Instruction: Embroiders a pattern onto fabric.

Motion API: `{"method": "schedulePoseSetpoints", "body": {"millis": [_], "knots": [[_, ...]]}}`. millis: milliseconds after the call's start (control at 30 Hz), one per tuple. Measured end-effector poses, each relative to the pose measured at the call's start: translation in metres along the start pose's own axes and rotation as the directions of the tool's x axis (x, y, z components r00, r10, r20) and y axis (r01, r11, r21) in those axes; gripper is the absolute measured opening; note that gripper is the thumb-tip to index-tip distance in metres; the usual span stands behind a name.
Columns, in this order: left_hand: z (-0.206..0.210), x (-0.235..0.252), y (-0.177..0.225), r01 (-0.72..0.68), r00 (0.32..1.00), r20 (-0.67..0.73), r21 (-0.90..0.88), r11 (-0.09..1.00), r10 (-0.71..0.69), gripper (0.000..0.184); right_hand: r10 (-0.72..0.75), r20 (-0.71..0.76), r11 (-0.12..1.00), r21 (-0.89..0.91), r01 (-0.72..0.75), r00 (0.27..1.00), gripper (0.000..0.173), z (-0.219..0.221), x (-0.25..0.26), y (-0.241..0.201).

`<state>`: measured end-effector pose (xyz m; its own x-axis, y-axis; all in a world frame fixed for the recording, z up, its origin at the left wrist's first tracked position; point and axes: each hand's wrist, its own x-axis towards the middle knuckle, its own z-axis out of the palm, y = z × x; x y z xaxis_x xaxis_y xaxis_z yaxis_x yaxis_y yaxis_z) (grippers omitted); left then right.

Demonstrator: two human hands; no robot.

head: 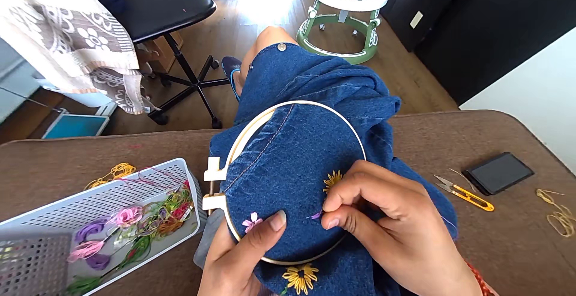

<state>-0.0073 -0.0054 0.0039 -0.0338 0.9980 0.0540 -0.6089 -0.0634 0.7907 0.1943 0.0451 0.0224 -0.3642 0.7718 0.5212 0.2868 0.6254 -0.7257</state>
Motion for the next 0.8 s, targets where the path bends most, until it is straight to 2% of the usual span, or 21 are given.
{"method": "schedulePoseSetpoints", "body": {"millis": [133, 433, 800], "knots": [[0.0020, -0.0007, 0.0006, 0.012, 1.000, -0.017, -0.006, 1.000, -0.012, 0.022, 0.010, 0.007, 0.998, 0.054, -0.011, 1.000, 0.014, 0.0022, 0.0012, -0.0006], [0.0014, -0.0005, -0.0011, 0.028, 0.998, -0.055, -0.073, 0.997, -0.032, 0.022, -0.044, 0.046, 0.989, -0.138, 0.050, 0.998, 0.020, -0.0023, -0.0042, -0.0013], [0.0005, 0.0004, -0.0005, 0.032, 0.999, -0.027, -0.082, 0.996, -0.034, 0.020, -0.058, 0.028, 0.990, -0.126, 0.061, 0.998, 0.015, -0.0037, -0.0024, -0.0004]]}}
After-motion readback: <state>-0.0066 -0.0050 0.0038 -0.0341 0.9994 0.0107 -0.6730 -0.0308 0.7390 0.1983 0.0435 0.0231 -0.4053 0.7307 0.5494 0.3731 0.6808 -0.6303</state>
